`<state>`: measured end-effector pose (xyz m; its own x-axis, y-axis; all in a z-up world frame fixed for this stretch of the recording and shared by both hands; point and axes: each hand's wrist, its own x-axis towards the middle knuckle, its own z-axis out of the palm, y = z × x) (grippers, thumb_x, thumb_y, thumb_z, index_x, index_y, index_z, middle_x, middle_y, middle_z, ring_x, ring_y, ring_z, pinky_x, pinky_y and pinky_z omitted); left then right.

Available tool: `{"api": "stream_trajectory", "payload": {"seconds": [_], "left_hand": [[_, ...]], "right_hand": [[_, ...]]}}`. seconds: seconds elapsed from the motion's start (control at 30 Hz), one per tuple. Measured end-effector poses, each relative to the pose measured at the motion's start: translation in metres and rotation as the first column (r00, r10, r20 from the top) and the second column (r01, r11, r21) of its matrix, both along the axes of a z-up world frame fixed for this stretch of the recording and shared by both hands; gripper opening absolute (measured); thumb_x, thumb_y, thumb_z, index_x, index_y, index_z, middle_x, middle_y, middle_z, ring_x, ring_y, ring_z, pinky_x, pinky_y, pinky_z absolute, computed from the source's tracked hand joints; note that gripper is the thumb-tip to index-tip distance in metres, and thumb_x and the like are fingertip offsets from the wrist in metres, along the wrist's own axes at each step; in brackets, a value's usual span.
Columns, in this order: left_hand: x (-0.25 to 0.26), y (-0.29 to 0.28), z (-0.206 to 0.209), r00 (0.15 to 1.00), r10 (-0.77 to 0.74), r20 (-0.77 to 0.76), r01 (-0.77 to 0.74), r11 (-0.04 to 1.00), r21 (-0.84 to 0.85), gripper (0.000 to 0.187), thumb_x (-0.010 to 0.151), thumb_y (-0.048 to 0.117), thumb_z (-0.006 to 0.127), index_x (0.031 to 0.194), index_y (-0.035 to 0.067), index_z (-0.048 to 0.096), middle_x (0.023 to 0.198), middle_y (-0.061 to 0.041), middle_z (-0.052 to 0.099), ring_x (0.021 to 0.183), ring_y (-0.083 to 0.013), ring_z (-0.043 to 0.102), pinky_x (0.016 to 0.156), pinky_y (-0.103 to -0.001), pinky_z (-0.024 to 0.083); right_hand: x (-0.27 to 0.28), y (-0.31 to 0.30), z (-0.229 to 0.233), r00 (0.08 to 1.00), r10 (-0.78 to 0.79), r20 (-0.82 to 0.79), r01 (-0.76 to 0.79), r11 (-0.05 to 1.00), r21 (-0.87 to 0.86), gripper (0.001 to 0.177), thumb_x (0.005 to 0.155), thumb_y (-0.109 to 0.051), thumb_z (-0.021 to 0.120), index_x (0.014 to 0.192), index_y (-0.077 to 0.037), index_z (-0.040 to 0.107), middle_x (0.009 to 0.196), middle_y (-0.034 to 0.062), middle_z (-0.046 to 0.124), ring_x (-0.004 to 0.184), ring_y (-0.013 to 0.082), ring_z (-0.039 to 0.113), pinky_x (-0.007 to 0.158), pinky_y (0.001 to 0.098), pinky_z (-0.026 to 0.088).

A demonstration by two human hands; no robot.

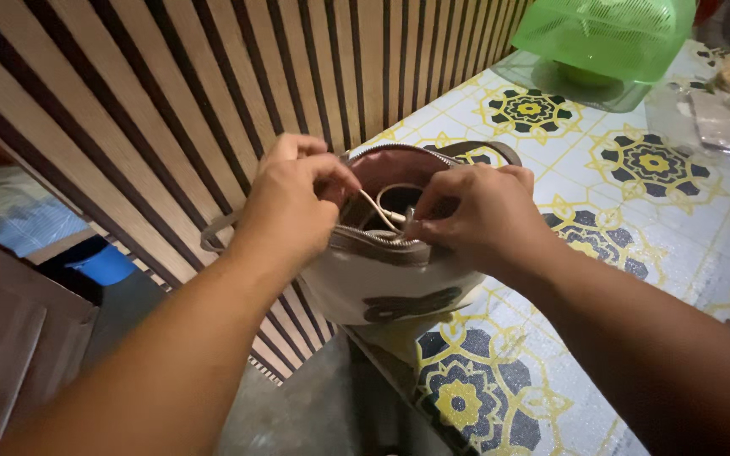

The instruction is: The person packs a small handbag with daily essentials, including a charger, a small pouch, a bottle of hand sanitizer, and a hair tie. They place each item into the bag, zip it closed, then unzip it to remove the items and place them on the table.

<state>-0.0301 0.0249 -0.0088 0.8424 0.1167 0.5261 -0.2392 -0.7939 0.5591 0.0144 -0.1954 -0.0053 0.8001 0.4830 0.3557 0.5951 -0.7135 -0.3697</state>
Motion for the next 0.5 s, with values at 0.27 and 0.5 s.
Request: {"api": "stream_trajectory", "payload": {"seconds": [0.27, 0.5], "left_hand": [[-0.005, 0.013, -0.017, 0.998, -0.05, -0.042, 0.044, 0.99, -0.132, 0.013, 0.078, 0.002, 0.073, 0.085, 0.011, 0.077, 0.116, -0.008, 0.066, 0.107, -0.0248, 0.067, 0.09, -0.036, 0.055], [0.003, 0.015, -0.013, 0.998, -0.066, 0.015, 0.067, 0.995, -0.079, 0.019, 0.072, -0.007, 0.063, 0.083, 0.006, 0.072, 0.108, -0.011, 0.067, 0.099, -0.0267, 0.068, 0.086, -0.037, 0.055]], "right_hand": [[-0.002, -0.038, 0.01, 0.994, 0.055, -0.094, 0.015, 0.787, 0.617, 0.018, 0.085, -0.007, 0.077, 0.102, -0.008, 0.072, 0.097, 0.0056, 0.074, 0.089, 0.0162, 0.072, 0.071, 0.0318, 0.061], [0.014, -0.052, -0.009, 0.899, -0.186, -0.397, 0.348, 0.853, 0.389, 0.033, 0.09, -0.02, 0.075, 0.121, -0.013, 0.066, 0.098, 0.007, 0.07, 0.089, 0.0205, 0.064, 0.073, 0.0365, 0.052]]}}
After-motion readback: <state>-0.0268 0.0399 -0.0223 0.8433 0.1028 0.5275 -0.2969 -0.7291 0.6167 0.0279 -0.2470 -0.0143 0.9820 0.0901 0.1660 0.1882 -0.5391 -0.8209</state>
